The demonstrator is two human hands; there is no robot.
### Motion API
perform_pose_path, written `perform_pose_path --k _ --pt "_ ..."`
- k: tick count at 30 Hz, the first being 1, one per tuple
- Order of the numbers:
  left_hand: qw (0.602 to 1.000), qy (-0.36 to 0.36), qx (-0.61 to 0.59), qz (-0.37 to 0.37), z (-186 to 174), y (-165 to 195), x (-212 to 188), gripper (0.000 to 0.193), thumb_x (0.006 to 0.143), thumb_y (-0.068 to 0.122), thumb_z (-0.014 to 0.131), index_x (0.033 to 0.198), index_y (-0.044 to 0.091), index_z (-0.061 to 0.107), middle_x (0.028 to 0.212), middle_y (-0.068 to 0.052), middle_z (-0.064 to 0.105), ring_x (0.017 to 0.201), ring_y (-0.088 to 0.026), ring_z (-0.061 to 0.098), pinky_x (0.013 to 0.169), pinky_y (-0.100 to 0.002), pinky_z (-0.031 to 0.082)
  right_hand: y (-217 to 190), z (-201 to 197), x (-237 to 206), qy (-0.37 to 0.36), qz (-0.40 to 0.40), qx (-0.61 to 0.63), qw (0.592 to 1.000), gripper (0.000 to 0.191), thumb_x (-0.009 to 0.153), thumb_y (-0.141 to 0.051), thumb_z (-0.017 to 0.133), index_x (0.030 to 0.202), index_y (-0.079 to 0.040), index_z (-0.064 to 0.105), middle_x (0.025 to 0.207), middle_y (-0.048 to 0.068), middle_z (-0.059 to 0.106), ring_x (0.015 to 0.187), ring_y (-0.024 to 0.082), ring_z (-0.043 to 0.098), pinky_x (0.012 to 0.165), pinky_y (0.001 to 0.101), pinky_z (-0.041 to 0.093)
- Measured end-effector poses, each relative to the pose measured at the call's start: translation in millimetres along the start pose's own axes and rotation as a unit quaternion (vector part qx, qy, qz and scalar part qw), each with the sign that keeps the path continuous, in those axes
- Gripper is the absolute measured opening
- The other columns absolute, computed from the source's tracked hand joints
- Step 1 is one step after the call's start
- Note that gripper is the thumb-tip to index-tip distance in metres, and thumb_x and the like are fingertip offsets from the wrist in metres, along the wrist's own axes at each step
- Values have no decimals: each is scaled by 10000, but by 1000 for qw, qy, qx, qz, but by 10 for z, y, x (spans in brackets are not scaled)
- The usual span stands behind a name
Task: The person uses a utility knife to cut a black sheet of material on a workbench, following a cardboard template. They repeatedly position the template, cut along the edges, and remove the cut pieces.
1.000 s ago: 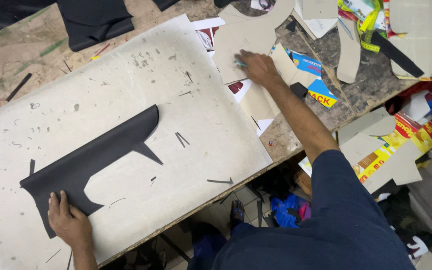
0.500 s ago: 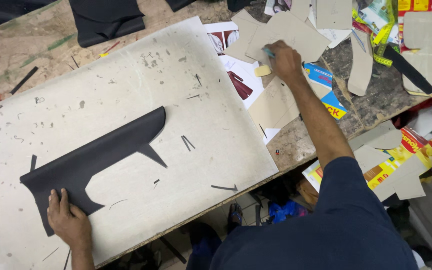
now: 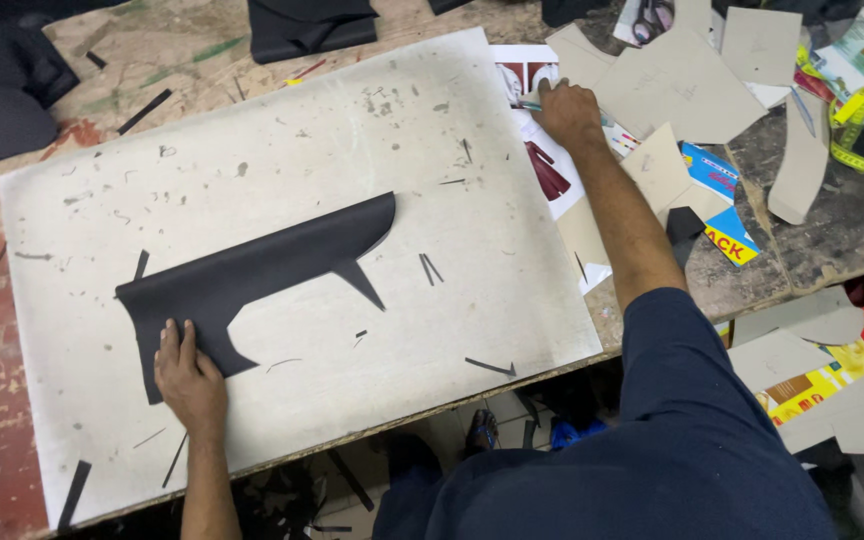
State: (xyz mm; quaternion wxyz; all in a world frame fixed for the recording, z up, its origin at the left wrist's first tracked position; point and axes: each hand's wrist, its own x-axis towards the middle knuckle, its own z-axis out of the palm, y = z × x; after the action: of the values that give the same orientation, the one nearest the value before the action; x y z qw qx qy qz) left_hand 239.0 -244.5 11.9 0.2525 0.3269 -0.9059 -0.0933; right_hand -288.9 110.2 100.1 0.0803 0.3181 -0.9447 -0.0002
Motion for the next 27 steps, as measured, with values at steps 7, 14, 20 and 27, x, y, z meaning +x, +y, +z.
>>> perform_pose_path --k 7,14,20,27 --pt "1000 5 -28 -13 -41 -172 62 451 1004 11 526 1448 38 602 1600 -165 474 1516 -323 387 1258 -520 274 -291 -174 193 278 144 198 929 548 917 -98 710 1420 13 523 1016 247 705 886 410 680 749 506 524" --pt "999 14 9 -40 -70 -398 53 503 961 58 580 1458 126 599 1600 -187 397 1469 -377 340 1217 -544 256 -2387 -419 -733 41 -19 690 723 186 1051 -39 694 1222 -34 621 878 -13 665 559 40 520 451 217 370" --pt "982 -9 -181 -57 -150 -958 163 531 930 -16 594 1442 117 634 1492 -74 549 1339 -330 564 1155 -476 461 -4380 198 -1500 -111 68 817 562 151 992 -119 698 1047 1 624 750 14 624 440 43 462 388 204 338" --pt "823 -84 -552 -103 -275 -1906 604 476 937 -123 497 1384 32 541 1223 -112 562 1003 -162 691 861 -292 656 -5859 626 -1986 11 173 696 697 194 976 -114 638 1073 3 517 853 123 669 487 181 634 463 335 489"
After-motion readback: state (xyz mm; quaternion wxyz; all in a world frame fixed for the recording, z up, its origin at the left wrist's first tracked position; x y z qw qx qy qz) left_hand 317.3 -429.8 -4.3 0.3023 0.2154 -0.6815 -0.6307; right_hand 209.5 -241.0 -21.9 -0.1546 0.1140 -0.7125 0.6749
